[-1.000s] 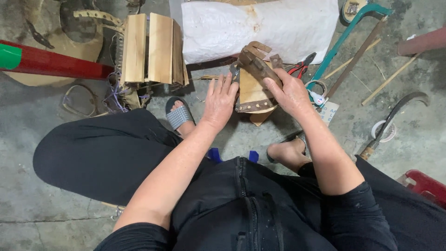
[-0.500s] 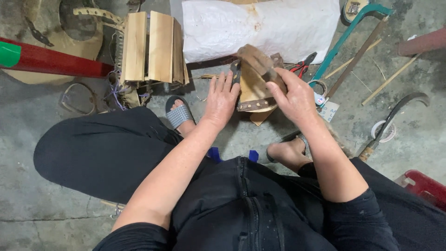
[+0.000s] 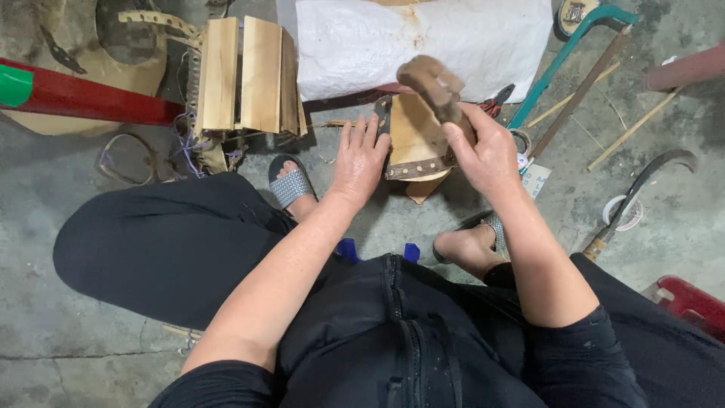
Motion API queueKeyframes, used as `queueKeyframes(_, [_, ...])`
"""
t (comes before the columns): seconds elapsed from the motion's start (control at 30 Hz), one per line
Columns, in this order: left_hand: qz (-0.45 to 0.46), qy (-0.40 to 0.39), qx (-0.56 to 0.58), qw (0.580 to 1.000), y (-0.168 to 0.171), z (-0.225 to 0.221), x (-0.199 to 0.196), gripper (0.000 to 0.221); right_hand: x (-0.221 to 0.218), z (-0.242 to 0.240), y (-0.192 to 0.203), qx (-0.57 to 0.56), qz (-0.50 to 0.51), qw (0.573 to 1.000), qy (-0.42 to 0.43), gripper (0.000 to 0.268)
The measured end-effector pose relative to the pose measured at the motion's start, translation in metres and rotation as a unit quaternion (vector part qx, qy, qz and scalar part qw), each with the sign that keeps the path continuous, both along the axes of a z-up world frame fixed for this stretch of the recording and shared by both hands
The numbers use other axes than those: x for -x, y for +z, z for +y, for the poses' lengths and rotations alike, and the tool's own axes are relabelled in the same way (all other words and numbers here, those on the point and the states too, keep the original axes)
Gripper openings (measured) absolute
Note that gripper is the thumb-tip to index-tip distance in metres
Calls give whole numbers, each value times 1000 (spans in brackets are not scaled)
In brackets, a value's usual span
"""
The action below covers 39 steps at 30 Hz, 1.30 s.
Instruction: Assembling parts of a musical instrument by applying glue and hammering components together while sitting on the floor.
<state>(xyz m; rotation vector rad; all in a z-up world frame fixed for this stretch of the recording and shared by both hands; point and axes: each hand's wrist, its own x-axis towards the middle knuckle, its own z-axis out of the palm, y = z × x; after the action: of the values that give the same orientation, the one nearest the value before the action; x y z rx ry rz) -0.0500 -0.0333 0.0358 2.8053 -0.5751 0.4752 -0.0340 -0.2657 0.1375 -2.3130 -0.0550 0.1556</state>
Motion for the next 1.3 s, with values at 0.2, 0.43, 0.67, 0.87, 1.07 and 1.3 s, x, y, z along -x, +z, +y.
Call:
queueKeyframes(0.2, [-6,6,-11,1000,-5,0,-2,11,8,15,-25,137,-42,987,68,40])
queueKeyframes(0.43, [-15,5,3,1000,1,-1,-1,11,5,8,-11,69,68,995,31,43])
queueKeyframes(0.67, [-32,0,-10,999,-9,0,-2,8,2,19,-2,16,-66,997,24,35])
queueKeyframes(0.87, [-26,5,-9,1000,-6,0,-1,11,-1,13,-13,87,76,992,45,43])
queueKeyframes(1.07, [-33,6,-14,999,0,-1,-1,9,4,10,20,-17,47,999,-12,36])
queueKeyframes(1.3, [-28,-1,-16,999,-13,0,-2,8,7,24,-3,28,11,999,31,39])
